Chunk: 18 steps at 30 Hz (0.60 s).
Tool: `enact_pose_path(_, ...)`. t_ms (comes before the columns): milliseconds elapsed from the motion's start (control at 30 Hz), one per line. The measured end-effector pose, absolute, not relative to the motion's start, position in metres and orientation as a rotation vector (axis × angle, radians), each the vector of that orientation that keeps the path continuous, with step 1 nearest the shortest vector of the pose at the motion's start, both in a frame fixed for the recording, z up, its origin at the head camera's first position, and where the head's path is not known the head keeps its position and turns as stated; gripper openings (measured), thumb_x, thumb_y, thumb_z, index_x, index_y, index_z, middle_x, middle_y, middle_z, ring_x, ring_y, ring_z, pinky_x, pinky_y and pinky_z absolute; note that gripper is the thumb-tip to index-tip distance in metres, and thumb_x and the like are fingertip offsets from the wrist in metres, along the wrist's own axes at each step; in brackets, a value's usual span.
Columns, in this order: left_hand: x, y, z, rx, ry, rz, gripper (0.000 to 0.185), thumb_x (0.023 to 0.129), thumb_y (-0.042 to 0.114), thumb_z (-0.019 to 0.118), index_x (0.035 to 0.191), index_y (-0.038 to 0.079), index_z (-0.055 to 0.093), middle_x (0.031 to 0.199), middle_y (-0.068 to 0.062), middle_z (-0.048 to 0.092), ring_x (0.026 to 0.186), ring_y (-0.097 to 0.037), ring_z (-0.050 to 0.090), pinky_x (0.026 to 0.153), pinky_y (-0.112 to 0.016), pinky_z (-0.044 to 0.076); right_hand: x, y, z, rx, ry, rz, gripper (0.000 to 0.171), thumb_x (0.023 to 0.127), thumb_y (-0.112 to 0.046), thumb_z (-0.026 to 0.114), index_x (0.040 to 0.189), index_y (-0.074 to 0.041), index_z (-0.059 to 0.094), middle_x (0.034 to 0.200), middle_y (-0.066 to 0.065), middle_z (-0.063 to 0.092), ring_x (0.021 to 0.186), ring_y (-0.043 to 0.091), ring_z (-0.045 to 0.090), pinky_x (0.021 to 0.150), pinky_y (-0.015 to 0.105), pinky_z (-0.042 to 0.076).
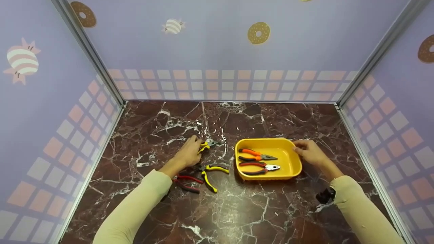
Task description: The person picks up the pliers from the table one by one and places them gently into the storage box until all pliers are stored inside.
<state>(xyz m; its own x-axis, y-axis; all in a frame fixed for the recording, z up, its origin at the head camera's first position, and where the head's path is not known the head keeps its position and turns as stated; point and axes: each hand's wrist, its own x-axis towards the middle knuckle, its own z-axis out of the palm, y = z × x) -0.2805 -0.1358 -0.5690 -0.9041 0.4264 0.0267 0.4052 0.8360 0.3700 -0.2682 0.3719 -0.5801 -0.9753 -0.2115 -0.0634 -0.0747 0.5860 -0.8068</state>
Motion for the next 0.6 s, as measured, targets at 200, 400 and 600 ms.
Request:
enact_pose_path(200, -0.282, -0.134, -0.565, 0.682, 2.95, 0.615, 0.053, 0.093, 0.004, 0.075, 0.142, -0.006, 0.059, 0.131, -0.02, 0.051, 0.124, -0.036, 0.053, 0.108, -0.048, 0.046, -0.269, 0.372, -0.581, -0.222, 2.638, -1.358, 0.028, 0.107, -0.005, 0.059, 0.129, 0.01, 0.069, 0.111, 0.026, 0.07, 0.081, 0.019, 0.064, 0.066, 0.024, 0.055)
enact_pose_path(400, -0.281, -0.13, -0.562, 0.719, 2.959, 0.641, 0.053, 0.094, 0.004, 0.075, 0.144, -0.005, 0.059, 0.132, -0.019, 0.052, 0.123, -0.036, 0.052, 0.105, -0.048, 0.047, -0.269, 0.372, -0.58, -0.239, 2.645, -1.361, 0.028, 0.106, -0.004, 0.059, 0.128, 0.011, 0.069, 0.11, 0.027, 0.07, 0.081, 0.021, 0.064, 0.065, 0.023, 0.055)
enact_pose_path(600, -0.28, -0.124, -0.558, 0.75, 2.958, 0.684, 0.054, 0.094, 0.005, 0.076, 0.144, -0.004, 0.058, 0.134, -0.018, 0.052, 0.125, -0.035, 0.052, 0.107, -0.048, 0.047, -0.268, 0.372, -0.579, -0.268, 2.632, -1.405, 0.028, 0.106, -0.003, 0.06, 0.128, 0.013, 0.068, 0.107, 0.029, 0.071, 0.078, 0.019, 0.065, 0.064, 0.024, 0.055)
